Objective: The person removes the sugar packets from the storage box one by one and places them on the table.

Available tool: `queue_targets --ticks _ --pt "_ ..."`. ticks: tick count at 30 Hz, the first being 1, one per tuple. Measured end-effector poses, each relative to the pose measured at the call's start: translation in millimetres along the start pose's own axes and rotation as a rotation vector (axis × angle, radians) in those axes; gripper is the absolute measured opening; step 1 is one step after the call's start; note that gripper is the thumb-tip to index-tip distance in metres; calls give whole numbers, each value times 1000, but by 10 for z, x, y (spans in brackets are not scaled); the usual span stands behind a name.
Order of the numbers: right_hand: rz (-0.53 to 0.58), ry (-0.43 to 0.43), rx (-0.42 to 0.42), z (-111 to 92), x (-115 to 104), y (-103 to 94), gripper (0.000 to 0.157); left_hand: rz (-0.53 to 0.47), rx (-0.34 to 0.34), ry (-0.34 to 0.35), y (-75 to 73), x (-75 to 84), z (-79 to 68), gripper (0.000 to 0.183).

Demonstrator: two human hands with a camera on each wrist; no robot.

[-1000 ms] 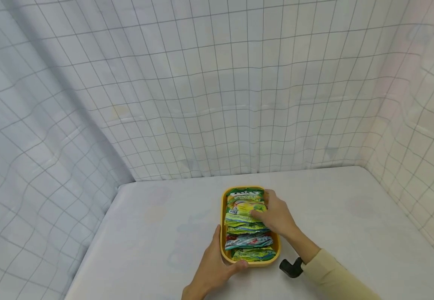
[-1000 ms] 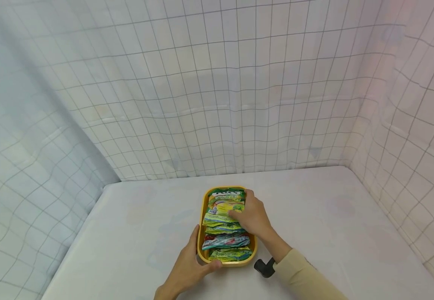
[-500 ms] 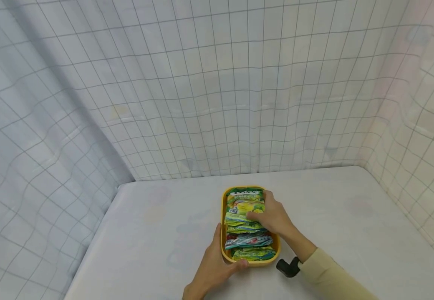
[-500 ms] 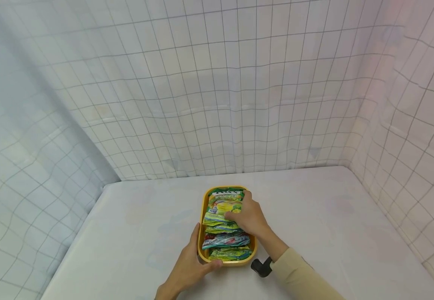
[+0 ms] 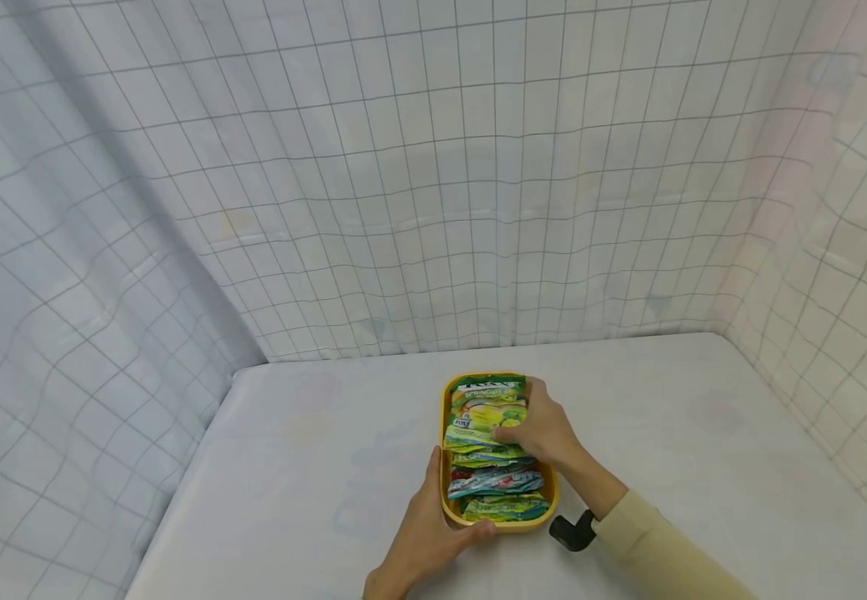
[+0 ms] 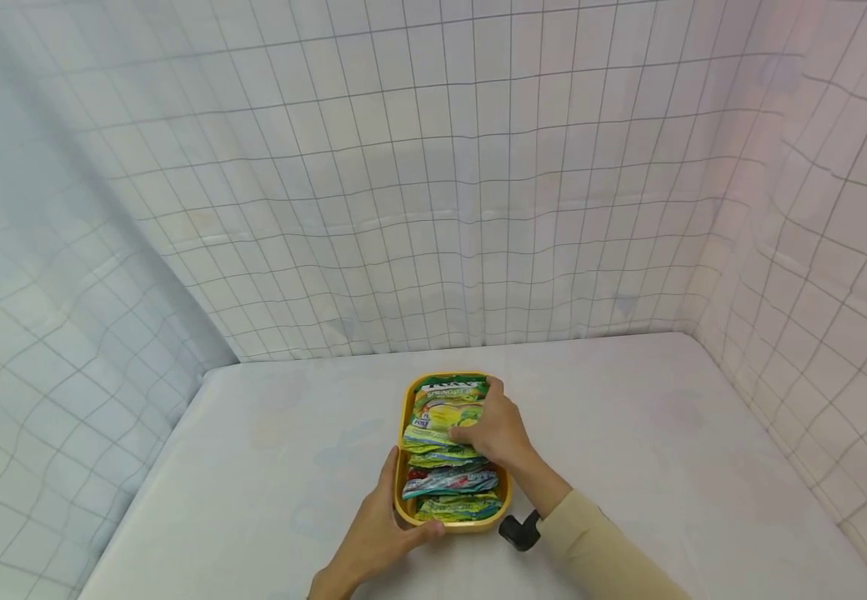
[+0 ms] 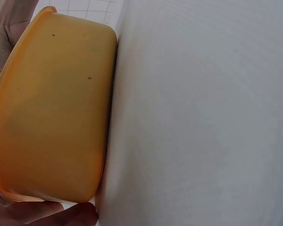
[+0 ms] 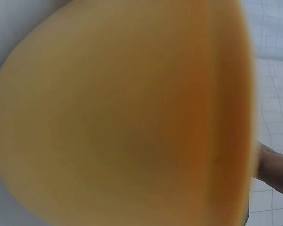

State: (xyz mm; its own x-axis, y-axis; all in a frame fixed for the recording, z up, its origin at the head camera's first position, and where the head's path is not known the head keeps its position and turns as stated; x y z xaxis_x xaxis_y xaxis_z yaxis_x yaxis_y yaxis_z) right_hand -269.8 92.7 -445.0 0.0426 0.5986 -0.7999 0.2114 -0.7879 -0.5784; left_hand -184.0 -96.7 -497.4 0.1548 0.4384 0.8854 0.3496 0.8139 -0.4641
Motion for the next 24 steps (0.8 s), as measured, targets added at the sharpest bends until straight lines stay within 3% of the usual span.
queue_targets --ticks 7,14,24 --pt "4 15 -61 45 -46 59 110 -21 -5 53 0 31 4 117" --pt "66 29 -87 123 1 102 105 -5 -1 74 -3 42 -9 113" --pt "302 -36 -128 222 71 101 86 34 6 82 -13 64 4 116"
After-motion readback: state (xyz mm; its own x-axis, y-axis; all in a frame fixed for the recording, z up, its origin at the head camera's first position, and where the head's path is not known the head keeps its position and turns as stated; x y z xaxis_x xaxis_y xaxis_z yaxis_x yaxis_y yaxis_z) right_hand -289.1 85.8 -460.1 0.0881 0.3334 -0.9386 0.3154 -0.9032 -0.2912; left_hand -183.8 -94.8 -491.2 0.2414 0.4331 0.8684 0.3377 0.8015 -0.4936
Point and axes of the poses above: each hand's wrist, its own z-axis towards the middle knuckle, its own y-axis out of the palm, x = y × z, the point moved 7 cm from there along z, towards the middle knuckle, and after that the axes turned 9 degrees about -x, right-handed, at the moved point
